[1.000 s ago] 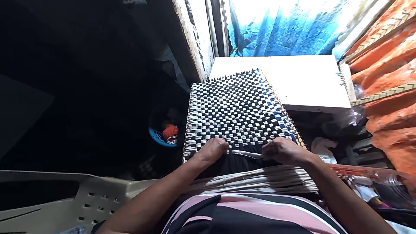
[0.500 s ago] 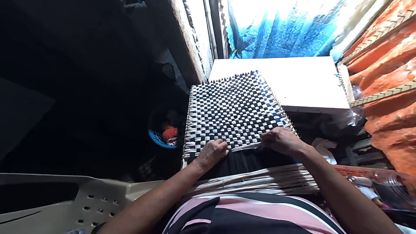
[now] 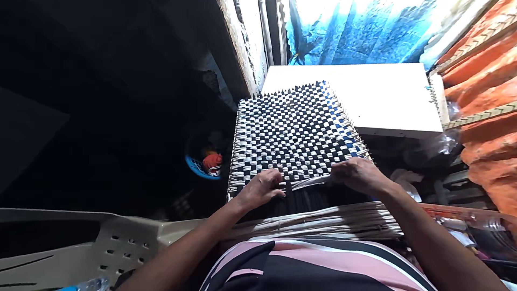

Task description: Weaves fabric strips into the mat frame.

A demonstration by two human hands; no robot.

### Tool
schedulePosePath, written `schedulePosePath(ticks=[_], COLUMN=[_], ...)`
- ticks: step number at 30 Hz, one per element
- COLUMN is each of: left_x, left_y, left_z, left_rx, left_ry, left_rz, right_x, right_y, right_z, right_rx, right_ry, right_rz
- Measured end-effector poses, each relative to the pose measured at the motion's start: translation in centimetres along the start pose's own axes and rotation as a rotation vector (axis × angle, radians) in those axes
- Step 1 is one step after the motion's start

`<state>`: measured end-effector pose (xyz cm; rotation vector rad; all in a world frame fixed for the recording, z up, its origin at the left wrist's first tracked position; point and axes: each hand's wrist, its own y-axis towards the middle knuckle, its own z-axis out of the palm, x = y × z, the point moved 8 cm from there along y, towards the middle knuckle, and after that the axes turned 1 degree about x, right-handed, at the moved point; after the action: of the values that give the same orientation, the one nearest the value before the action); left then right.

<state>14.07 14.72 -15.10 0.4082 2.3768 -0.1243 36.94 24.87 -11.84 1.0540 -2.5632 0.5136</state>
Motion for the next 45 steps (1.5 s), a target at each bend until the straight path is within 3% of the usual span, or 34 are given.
schedulePosePath(ticks=[5,7,10,13,20,28,31,33,38,42,45], left_x=[-1.6,-1.4,0.4,1.9,2.4,3.1,0.9,-0.8,-4.1,-5.7,-7.0], left_y=[0.7,1.7,2.6,1.1,-2.9,-2.4,-0.5,1.3,4.8,6.1,6.7], left_z=[1.6,1.8,-0.5,-4.2,-2.6,-2.4,-3.0,-2.6,0.6,1.9,1.7], left_rx=[-0.131,-0.114,0.068,0.118,0.233,0.083,0.119,0.102,0.053,0.038,-0.03], left_ry=[0.319,0.33,0.044,-0.088,0.08,0.389,0.263,0.106,-0.127,-0.376,-0.383], left_rz=[0.019,-0.03,-0.088,-0.057,-0.144,-0.188,-0.14,-0.01,0.141,0.106,0.118], right_x=[-0.5,-0.4,-0.2,-0.3,-0.4,0.5,2.3,3.2,4.3,4.5,5.3], right_y=[2.2,2.9,2.1,0.1,-2.5,-2.1,-2.4,-2.4,-2.1,-1.8,-1.5], right_z=[-0.9,-1.4,-2.2,-1.7,1.3,0.1,-1.6,-2.0,-2.6,-3.0,-3.4], right_rx=[-0.177,-0.235,-0.186,-0.046,0.054,-0.027,-0.119,-0.106,-0.093,-0.105,-0.108], right_ry=[-0.112,-0.127,-0.088,-0.008,0.063,0.0,-0.047,-0.071,-0.134,-0.136,-0.156], right_rz=[-0.038,-0.049,-0.037,-0.018,-0.012,-0.062,-0.169,-0.193,-0.212,-0.248,-0.258])
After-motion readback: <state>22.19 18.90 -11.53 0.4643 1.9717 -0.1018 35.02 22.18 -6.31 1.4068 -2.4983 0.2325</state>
